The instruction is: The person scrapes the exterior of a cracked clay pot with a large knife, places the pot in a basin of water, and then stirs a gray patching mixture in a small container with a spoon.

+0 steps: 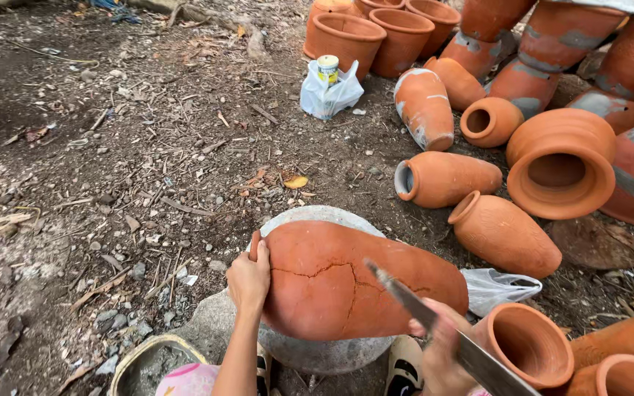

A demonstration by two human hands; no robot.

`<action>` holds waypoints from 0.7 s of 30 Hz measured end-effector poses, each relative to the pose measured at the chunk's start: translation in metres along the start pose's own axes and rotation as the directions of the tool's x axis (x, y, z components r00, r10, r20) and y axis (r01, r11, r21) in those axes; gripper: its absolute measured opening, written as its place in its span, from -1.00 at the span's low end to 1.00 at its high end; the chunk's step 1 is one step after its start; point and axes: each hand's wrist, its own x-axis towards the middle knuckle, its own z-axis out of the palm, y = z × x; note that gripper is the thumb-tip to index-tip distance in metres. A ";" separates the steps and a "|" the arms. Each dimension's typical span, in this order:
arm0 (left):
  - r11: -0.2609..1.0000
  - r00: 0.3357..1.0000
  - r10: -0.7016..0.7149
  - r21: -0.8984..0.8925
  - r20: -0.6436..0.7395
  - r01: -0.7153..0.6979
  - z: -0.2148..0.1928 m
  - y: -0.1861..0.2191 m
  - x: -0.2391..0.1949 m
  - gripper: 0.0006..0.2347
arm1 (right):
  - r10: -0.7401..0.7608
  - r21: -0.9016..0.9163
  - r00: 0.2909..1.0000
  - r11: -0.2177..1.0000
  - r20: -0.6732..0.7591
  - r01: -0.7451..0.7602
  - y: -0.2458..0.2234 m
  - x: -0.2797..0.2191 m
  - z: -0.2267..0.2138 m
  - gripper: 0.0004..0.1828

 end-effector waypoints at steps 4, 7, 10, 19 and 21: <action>0.999 1.000 -0.014 -0.029 0.006 0.014 -0.003 -0.006 -0.007 -0.46 | -0.113 -0.473 0.985 0.866 0.133 0.163 -0.009 -0.023 0.021 -0.70; 1.000 1.000 0.018 -0.013 -0.016 -0.018 -0.004 0.000 -0.001 -0.46 | 0.095 -0.360 0.992 0.925 -0.083 -0.118 -0.018 -0.011 0.036 -0.73; 0.999 0.999 0.043 0.007 -0.016 -0.043 -0.001 -0.013 -0.006 -0.45 | -0.269 -0.112 0.959 0.959 -0.083 0.260 -0.036 -0.004 0.032 -0.59; 0.999 1.000 0.025 -0.034 -0.010 -0.025 -0.007 -0.011 -0.016 -0.47 | 0.099 -0.555 0.993 0.823 -0.063 -0.117 -0.052 -0.006 0.058 -0.79; 0.999 1.000 0.013 -0.039 -0.008 -0.014 -0.007 -0.009 -0.018 -0.47 | 0.114 -0.569 0.992 0.814 -0.048 -0.121 -0.036 -0.004 0.060 -0.80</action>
